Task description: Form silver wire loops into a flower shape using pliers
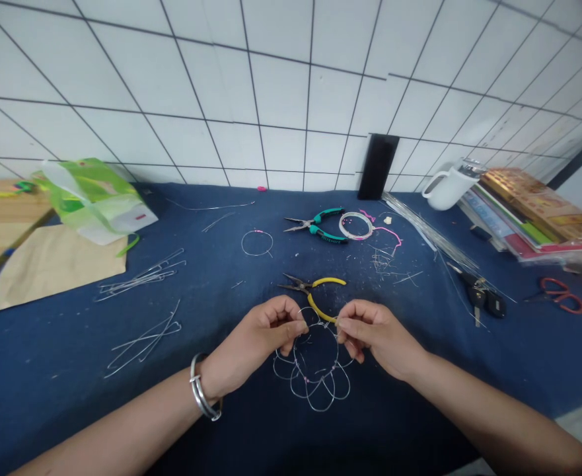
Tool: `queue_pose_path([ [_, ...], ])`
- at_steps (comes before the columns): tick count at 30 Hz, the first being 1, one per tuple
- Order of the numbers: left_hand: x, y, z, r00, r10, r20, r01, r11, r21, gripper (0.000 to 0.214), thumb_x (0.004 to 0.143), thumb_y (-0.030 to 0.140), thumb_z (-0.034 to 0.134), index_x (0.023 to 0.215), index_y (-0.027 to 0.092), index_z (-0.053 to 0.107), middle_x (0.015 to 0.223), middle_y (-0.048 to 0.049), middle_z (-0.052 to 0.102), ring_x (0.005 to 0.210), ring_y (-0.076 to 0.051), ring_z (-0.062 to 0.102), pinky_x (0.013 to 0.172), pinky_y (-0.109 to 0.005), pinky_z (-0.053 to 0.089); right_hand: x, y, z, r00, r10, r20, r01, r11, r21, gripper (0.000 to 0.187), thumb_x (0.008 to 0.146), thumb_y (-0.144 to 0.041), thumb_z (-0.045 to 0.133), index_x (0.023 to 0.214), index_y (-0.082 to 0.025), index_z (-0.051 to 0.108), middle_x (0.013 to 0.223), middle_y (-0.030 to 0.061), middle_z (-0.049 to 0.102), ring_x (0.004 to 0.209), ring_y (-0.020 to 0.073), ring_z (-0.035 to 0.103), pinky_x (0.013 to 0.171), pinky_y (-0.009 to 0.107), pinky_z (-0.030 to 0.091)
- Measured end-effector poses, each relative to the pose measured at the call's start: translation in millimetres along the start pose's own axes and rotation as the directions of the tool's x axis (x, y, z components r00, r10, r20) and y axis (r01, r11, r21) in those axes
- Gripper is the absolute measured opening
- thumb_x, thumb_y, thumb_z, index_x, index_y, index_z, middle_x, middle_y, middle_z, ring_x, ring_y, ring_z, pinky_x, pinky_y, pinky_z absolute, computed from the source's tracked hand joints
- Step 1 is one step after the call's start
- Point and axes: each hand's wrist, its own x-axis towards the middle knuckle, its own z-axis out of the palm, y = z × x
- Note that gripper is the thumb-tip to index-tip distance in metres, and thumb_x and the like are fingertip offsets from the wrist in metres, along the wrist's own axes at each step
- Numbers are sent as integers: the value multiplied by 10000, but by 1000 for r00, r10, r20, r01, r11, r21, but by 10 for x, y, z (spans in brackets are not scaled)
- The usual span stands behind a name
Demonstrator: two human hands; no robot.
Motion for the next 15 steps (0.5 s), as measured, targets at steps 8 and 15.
queue_pose_path([
  [8, -14, 32, 16, 1000, 14, -6, -14, 998, -57, 115, 822, 268, 535, 830, 154, 538, 676, 20, 501, 577, -84, 443, 548, -225, 391, -2, -25, 3, 1000, -2, 2, 2, 1000, 14, 160, 796, -315, 571, 766, -163, 531, 697, -6, 569, 517, 67, 499, 446, 191, 386],
  [15, -23, 34, 11, 1000, 14, -3, -14, 998, -68, 150, 821, 298, 538, 838, 150, 556, 659, 17, 496, 585, -90, 446, 550, -228, 398, -4, 5, -12, 1000, -19, -15, 18, 999, -31, 139, 779, -299, 595, 777, -165, 555, 616, -25, 534, 535, 75, 490, 474, 197, 395],
])
